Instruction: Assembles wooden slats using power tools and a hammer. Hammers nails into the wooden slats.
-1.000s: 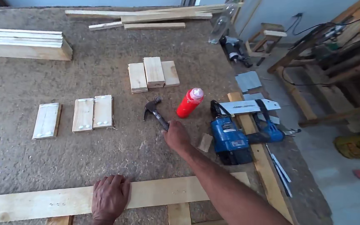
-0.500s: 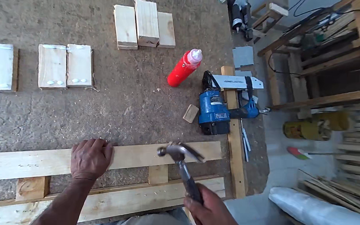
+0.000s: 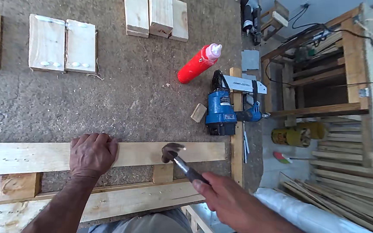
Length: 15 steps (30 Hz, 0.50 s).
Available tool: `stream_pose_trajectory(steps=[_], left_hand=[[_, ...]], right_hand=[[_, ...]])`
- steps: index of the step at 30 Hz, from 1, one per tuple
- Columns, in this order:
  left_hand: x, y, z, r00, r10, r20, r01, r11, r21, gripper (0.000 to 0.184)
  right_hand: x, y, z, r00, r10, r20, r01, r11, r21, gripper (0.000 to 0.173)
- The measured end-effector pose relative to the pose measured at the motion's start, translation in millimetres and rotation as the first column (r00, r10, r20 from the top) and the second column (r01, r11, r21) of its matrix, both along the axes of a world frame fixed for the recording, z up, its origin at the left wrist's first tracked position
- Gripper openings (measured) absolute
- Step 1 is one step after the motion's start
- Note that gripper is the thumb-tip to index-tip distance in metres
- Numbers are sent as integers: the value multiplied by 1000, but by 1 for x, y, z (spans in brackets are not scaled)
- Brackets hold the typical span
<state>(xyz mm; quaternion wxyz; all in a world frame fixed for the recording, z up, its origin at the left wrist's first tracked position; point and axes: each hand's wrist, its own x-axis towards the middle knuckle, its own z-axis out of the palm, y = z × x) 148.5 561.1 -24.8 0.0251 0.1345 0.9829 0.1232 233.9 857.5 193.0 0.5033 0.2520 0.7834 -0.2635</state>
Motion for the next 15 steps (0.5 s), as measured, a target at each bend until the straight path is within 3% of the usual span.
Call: stream_pose_trajectory(steps=[1,3,5,6,7,8,9,10,11,13,15], left_hand=[[1,0,0,1000,7,8,-7,1000,-2,56],[2,-1,1,1000,12,23,-12,1000,1,55],[3,-1,0,1000,16,21,-16,1000,14,54],[3,-1,0,1000,15,16,-15,1000,21,55],[3,-2,-1,1000,14,5,-14,1000,27,55],[2,-2,-1,1000,13,-4,-13,999,34,55],[3,-3,-1,1000,12,-19,-12,999,41,56],[2,-3,-2,999,9,-31,-7,999,48,55],[2,-2,-3,999,11,-39,-9,999,53,54],[4,-2,-1,1000,15,-23,-13,998,65,54],[4,-2,-1,1000,14,-25,-12,998,69,53]], right_hand=[[-7,-2,14,998,5,-62,-4,1000,8,51],[-8,-8,29,927,-13,-375,13,1000,-1,52],[2,-17,16,777,-56,-627,42,998,-37,56],[11,-18,3,775,-56,-629,42,998,-37,59],[20,-15,-8,855,-22,-519,26,1000,-1,60],[22,-10,-14,958,14,-288,-2,999,42,56],[18,-5,-16,998,25,-52,-21,997,70,55],[10,-2,-12,998,14,69,-20,996,89,54],[0,1,-1,997,3,73,-10,995,96,54],[-12,-3,21,975,-28,-222,43,997,65,51],[-9,-8,18,800,-74,-595,95,995,4,54]])
